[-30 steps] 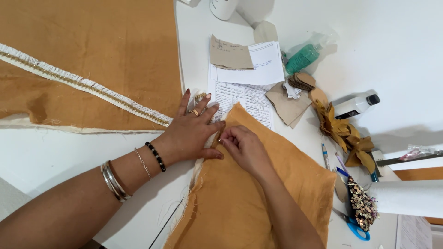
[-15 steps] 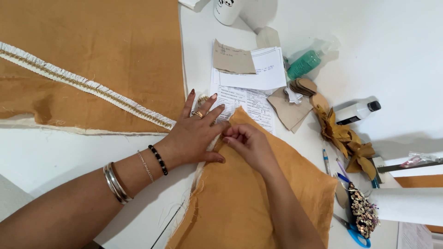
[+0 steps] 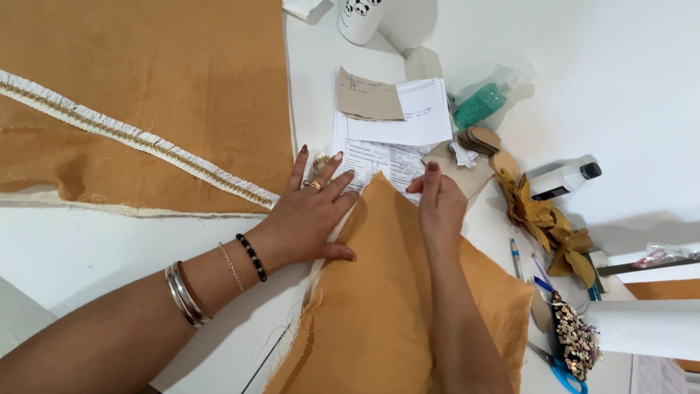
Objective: The person folds a mustard-colored fabric piece on a white table, then tears and folds a paper towel, and finally folds a beige fabric piece. The person handles the fabric by hand and places the folded items on the table.
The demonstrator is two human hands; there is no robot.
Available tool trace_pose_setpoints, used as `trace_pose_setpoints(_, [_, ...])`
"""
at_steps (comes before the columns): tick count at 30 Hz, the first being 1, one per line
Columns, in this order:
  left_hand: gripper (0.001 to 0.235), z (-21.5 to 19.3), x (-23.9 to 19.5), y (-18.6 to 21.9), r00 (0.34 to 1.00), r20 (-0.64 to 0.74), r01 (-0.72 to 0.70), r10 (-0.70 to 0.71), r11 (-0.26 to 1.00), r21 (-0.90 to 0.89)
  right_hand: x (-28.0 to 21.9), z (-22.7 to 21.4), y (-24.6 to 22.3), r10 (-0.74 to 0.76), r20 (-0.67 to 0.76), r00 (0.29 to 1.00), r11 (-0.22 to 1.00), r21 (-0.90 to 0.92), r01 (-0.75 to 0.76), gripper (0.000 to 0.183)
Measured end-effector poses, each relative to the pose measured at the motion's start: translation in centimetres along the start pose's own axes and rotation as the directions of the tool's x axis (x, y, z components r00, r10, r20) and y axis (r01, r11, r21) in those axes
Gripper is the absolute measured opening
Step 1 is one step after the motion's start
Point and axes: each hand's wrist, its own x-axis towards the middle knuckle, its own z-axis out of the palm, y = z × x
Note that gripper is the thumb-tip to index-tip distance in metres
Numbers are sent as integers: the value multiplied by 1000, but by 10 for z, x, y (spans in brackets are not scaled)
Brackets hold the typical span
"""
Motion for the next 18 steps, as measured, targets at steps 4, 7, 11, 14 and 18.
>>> trace_pose_setpoints(4, [92, 2, -2, 2, 999, -40, -32, 32, 999, 15, -21, -12, -16, -207, 181, 961, 961, 219, 166, 15])
trace_pose_setpoints(7, [81, 2, -1, 2, 997, -48, -57, 58, 998, 11, -31, -15, -19, -238, 330, 913, 966, 181, 186, 12])
trace_pose_setpoints(11, [62, 0, -2, 7, 996, -26, -79, 80, 997, 12, -28, -10, 7, -196, 362, 911, 980, 46, 192, 14])
trace_pose_setpoints(14, [59, -2, -2, 7, 998, 20, -60, 60, 998, 8, -30, -2, 13, -216, 379, 900, 976, 59, 210, 22])
trace_pose_setpoints(18, [58, 1, -2, 7, 998, 27, -58, 58, 998, 0, -36, -4, -7, -201, 375, 905, 975, -15, 223, 12])
